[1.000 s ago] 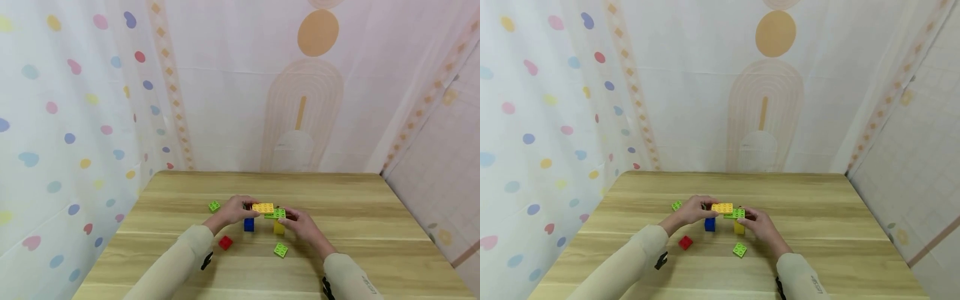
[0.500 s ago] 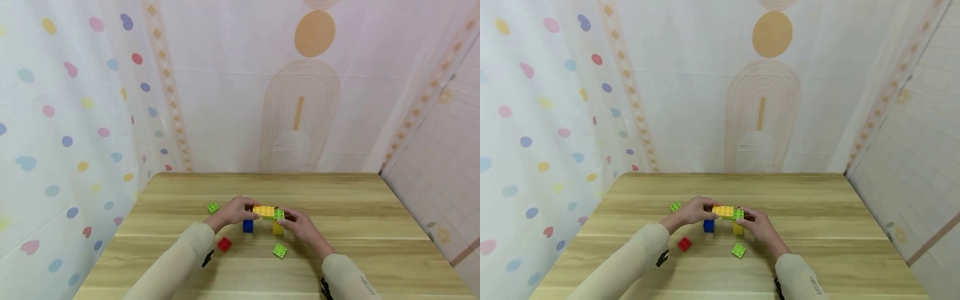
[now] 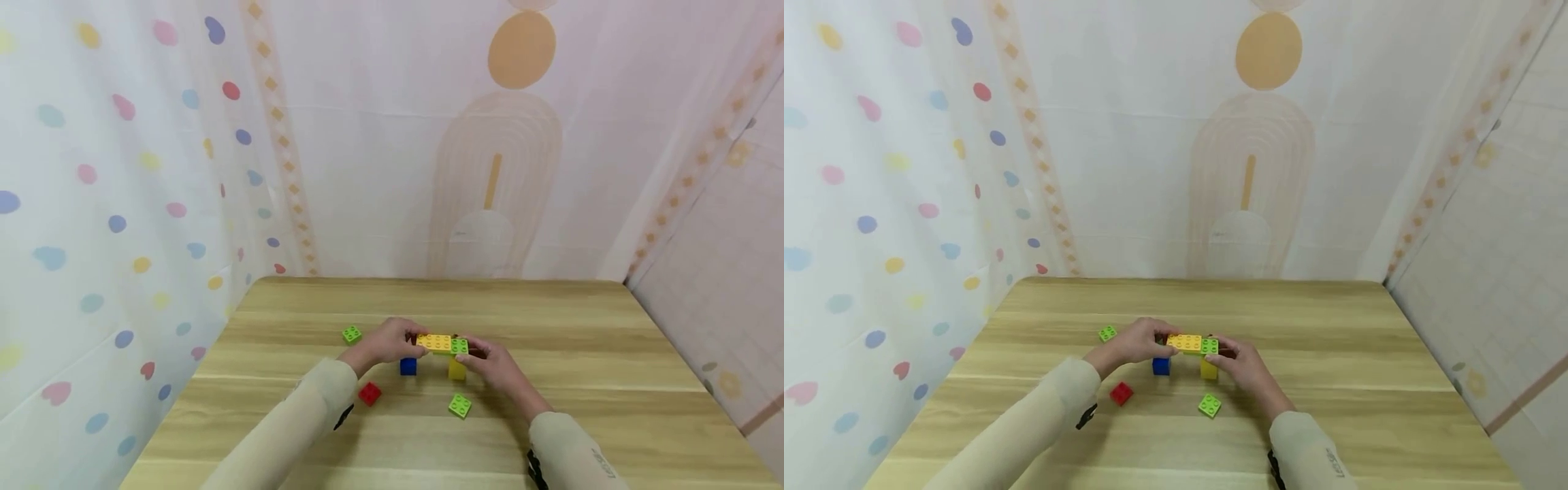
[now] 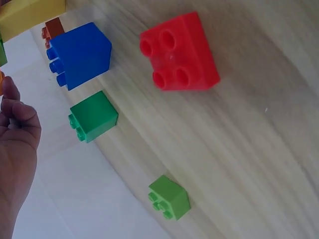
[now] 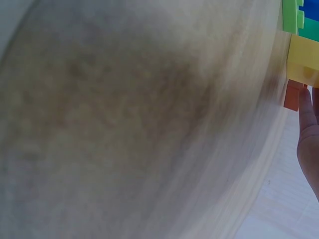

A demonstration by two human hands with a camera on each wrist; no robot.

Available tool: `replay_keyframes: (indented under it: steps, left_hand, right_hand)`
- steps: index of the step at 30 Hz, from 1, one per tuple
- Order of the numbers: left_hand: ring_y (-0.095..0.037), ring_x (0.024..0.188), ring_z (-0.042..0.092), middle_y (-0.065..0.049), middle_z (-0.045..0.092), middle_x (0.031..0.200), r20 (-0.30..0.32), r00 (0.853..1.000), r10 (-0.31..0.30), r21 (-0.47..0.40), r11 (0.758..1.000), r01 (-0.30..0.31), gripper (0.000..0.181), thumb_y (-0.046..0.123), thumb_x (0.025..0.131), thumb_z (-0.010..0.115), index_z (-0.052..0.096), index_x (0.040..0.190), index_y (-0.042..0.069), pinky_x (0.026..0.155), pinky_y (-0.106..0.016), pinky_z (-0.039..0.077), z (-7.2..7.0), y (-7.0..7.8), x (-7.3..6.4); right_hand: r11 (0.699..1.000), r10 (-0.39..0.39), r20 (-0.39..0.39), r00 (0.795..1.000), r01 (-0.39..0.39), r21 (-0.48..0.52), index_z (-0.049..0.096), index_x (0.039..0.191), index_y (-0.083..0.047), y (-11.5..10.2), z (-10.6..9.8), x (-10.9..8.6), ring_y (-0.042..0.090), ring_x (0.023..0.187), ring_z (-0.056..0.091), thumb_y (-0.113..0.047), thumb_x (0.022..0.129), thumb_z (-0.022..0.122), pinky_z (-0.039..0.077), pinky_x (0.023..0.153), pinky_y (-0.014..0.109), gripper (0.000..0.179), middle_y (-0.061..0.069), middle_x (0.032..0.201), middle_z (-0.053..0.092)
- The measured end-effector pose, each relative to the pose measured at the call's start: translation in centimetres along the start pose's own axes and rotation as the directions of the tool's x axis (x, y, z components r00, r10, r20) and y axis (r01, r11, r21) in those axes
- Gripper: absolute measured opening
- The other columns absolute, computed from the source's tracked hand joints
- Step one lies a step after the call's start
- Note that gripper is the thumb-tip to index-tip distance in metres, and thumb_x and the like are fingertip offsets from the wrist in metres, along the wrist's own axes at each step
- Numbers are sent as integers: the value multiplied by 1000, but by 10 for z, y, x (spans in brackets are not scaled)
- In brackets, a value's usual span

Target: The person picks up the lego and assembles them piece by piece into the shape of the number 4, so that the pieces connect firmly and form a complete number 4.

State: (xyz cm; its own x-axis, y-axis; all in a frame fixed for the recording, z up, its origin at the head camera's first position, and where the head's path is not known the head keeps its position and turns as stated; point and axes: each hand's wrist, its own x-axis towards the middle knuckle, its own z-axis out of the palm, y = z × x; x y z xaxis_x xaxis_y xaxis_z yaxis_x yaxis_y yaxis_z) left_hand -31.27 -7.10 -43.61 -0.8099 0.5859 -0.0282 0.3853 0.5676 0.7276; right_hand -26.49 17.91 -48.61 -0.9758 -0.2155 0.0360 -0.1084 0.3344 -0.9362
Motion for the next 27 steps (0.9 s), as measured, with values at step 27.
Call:
replay_keyframes:
  steps: [27]
  left_hand:
    - [-13, 81, 58, 3, 66, 95, -31, 999, -45, -101, 994, 41, 36, 24, 89, 77, 72, 121, 9, 71, -28, 51, 4, 0, -2]
  right_hand:
    - [994, 76, 5, 997, -76, -78, 67, 128, -15, -8, 3, 11, 19, 96, 59, -28, 88, 78, 51, 80, 36, 44, 3, 111, 66]
